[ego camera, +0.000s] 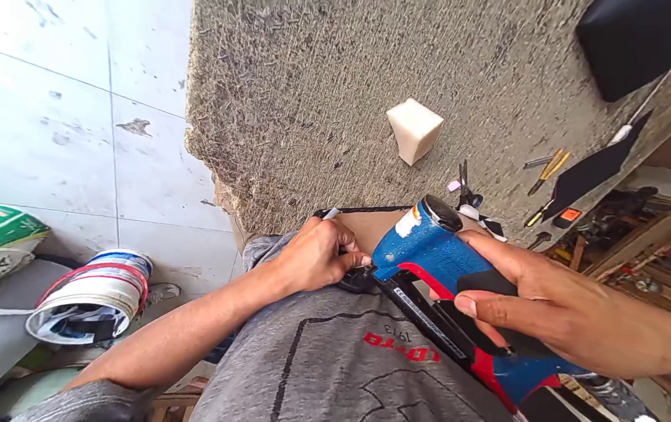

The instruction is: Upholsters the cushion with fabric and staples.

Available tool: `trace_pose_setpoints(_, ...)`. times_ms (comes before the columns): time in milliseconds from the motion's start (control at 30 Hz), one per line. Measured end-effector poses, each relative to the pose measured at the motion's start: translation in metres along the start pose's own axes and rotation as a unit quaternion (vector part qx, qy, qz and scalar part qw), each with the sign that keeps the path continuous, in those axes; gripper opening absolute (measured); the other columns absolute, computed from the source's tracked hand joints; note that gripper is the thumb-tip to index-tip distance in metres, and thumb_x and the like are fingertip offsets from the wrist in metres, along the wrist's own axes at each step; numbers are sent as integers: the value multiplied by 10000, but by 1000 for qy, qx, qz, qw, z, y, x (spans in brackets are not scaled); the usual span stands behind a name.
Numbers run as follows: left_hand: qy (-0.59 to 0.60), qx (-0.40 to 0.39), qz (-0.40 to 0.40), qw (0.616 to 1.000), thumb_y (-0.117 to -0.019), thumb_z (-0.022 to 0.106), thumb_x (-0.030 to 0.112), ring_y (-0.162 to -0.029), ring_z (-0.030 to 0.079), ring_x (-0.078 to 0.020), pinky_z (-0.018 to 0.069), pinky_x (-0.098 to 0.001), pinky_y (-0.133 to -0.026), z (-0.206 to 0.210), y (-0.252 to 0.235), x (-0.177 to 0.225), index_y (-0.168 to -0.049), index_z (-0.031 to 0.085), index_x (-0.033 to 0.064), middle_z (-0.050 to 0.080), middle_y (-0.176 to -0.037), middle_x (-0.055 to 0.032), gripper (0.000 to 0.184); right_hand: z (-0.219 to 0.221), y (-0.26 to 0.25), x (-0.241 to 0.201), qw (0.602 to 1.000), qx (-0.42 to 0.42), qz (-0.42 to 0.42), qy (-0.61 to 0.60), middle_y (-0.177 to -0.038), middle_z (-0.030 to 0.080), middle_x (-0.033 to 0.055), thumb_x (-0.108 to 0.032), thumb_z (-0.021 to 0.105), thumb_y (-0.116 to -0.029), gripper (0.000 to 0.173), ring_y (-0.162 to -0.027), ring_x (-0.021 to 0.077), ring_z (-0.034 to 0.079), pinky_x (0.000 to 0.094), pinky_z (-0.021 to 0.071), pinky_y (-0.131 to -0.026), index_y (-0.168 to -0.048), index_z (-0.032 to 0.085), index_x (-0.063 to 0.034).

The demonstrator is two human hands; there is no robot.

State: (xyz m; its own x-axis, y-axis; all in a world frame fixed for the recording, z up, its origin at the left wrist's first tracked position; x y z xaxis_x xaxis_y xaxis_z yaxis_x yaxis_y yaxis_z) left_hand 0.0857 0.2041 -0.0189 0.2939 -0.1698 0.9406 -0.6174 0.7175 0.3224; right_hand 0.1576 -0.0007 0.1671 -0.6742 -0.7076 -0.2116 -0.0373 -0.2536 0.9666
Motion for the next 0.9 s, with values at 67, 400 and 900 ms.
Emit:
trace_pose_setpoints(67, -3, 3, 3, 1000, -948, 658, 417, -805, 679, -57, 530, -337, -719, 2, 1, 0, -786, 741, 147, 742, -843, 19, 326, 0, -1, 1, 1000, -9, 11, 6, -854, 683, -6, -312, 601, -976, 372, -551, 136, 648, 289, 576, -451, -1331, 497, -273)
trace_pose_setpoints(400, -19, -23, -11, 999, -967, 663, 458, -837, 674, -60, 546, -322, -760, -6, -5, 4, -844, 747, 131, 729, -874, 9, 360, -79, 9, 33, 827, 390, -79, 397, -787, 643, 136, -433, 559, -946, 551, -620, 326, 655, 559, 499, -511, -1385, 480, -111)
trace_pose_setpoints(900, -149, -182, 215, 948, -1038, 560, 331, -1178, 642, -208, 471, -455, -1060, -10, -11, 52, -1119, 766, 111, 738, -1142, -52, 312, 50, -61, 117, 768, 422, -385, 291, -1183, 747, 75, -600, 606, -968, 543, -1184, 247, 668, 491, 502, -1034, -1171, 742, -116)
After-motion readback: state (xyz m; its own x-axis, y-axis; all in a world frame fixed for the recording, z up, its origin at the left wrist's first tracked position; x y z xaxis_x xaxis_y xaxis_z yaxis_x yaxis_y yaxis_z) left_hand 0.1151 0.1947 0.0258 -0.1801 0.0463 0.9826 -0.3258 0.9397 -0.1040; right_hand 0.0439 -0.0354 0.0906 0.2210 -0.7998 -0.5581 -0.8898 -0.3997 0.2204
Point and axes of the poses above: each hand's wrist, its own y-axis away from the middle knuckle, its own z-axis out of the palm, x = y × z, the point moved 3 cm from there along -y, towards the middle knuckle
